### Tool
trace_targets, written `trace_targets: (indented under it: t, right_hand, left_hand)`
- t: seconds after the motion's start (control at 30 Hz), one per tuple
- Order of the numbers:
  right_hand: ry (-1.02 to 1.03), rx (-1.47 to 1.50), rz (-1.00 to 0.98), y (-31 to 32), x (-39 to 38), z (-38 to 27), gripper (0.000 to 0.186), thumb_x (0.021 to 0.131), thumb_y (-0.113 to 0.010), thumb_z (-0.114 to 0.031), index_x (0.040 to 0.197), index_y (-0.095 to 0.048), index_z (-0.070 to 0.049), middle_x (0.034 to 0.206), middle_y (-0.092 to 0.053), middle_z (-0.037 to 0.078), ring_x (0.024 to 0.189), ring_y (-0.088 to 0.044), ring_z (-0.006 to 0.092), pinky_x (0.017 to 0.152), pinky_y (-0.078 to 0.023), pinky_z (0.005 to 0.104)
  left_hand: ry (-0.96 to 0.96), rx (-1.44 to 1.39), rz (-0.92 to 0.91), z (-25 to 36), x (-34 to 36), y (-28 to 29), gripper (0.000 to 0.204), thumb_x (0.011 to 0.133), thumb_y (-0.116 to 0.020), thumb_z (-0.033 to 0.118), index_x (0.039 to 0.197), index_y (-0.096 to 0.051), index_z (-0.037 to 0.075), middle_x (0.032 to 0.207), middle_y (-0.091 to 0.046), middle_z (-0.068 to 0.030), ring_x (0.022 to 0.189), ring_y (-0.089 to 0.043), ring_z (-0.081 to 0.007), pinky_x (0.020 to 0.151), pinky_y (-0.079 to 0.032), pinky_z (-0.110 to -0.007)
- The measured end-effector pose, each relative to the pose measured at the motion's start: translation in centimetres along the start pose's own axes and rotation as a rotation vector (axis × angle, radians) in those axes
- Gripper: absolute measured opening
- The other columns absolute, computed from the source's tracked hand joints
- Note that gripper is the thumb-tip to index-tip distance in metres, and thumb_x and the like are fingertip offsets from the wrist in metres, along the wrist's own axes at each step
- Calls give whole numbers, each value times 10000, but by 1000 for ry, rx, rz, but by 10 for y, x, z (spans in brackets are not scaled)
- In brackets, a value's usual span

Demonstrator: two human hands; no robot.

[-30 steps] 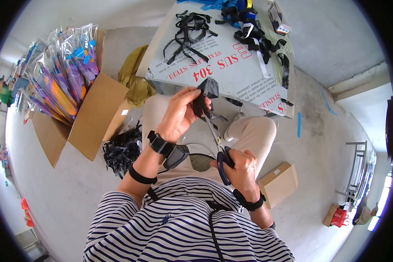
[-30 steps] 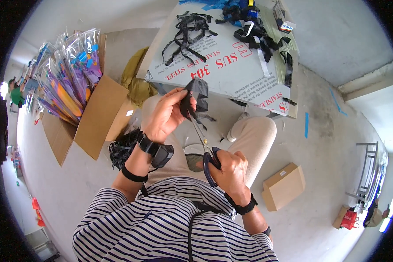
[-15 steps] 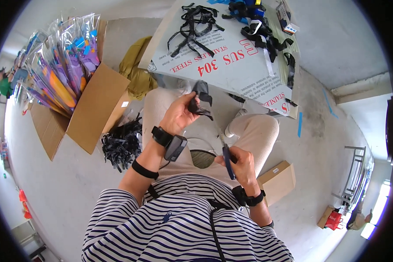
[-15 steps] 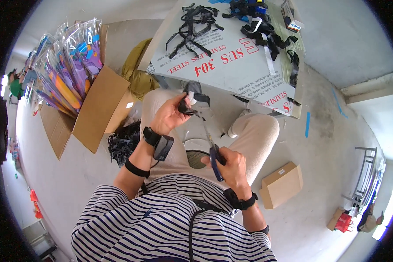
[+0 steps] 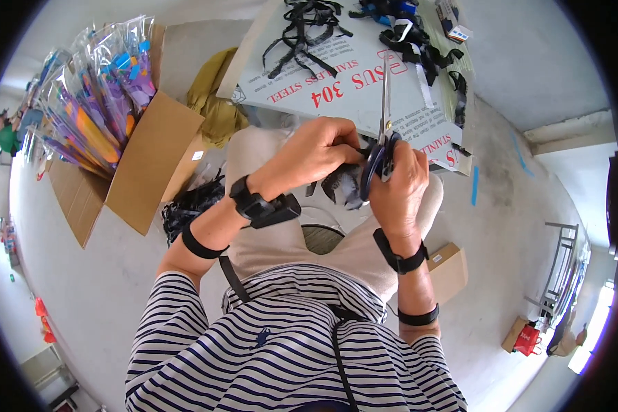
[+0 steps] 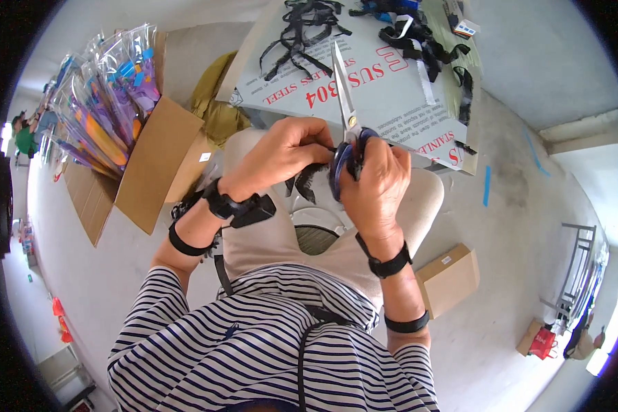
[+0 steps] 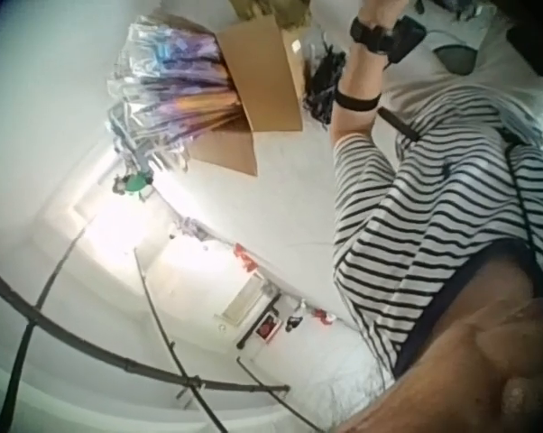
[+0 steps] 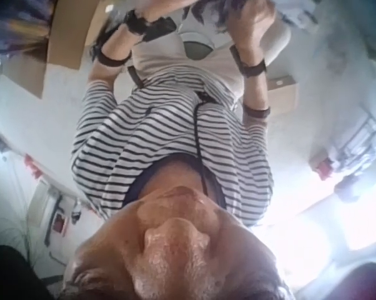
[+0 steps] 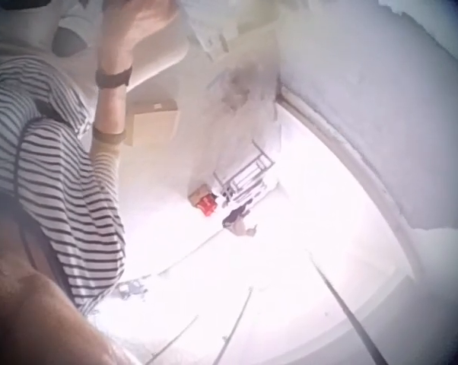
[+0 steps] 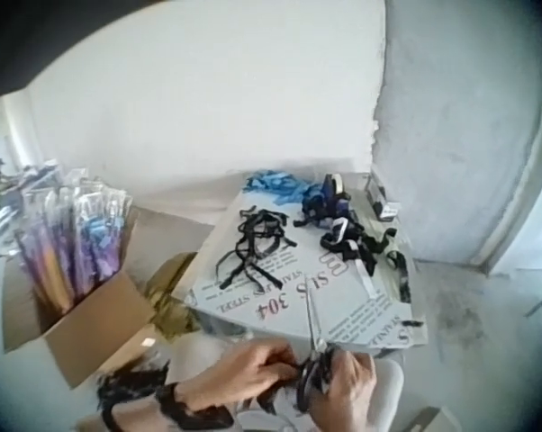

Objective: Trimming excess material and loose threads from black nylon straps using a pair of scissors.

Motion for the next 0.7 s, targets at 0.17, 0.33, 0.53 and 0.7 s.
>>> trace_targets:
  t: [0.17,0.33,0.53,0.7]
  right_hand:
    - [-46,3,-70,-12,7,26,190,767,-722,-58,837,-550,-19,710,-607,150,699,-569,384,741,-446,456]
    - [-357,141,-231,-59,1,81,210,734,-737,-87,872,-617,17,762,-666,155,655,-633,240,650,-500,339]
    - [-510,228,-89,-26,-2,98,287,713,-809,-110,821,-574,15,679,-637,184,636,-636,372,631,-499,419]
    - [-503,169,-102,-15,-2,101,243,731,-788,-76,846,-595,17,656,-619,111,572,-592,218,577,-473,339]
  left_hand:
    - [264,-102,-391,-18,-29,-6,177,887,-723,138,842,-632,-7,723,-583,50,661,-489,-38,602,-396,-215]
    - [440,-641,-356,-28,-51,-22,174,930,-705,171,805,-637,70,762,-602,60,679,-538,-20,651,-437,-181]
    - [408,-623,45,-68,-49,23,115,901,-717,118,951,-646,43,840,-668,-4,720,-633,-78,607,-487,-205]
    - [457,-604,42,-76,-55,21,144,886,-725,112,992,-667,33,839,-662,13,692,-613,-68,583,-458,-207]
Point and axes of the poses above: each hand's wrist, its own x-axis towards the middle knuckle, its own y-axis out of the back of the hand, z = x × y, the point moved 9 cm from there along x, towards the middle knuckle
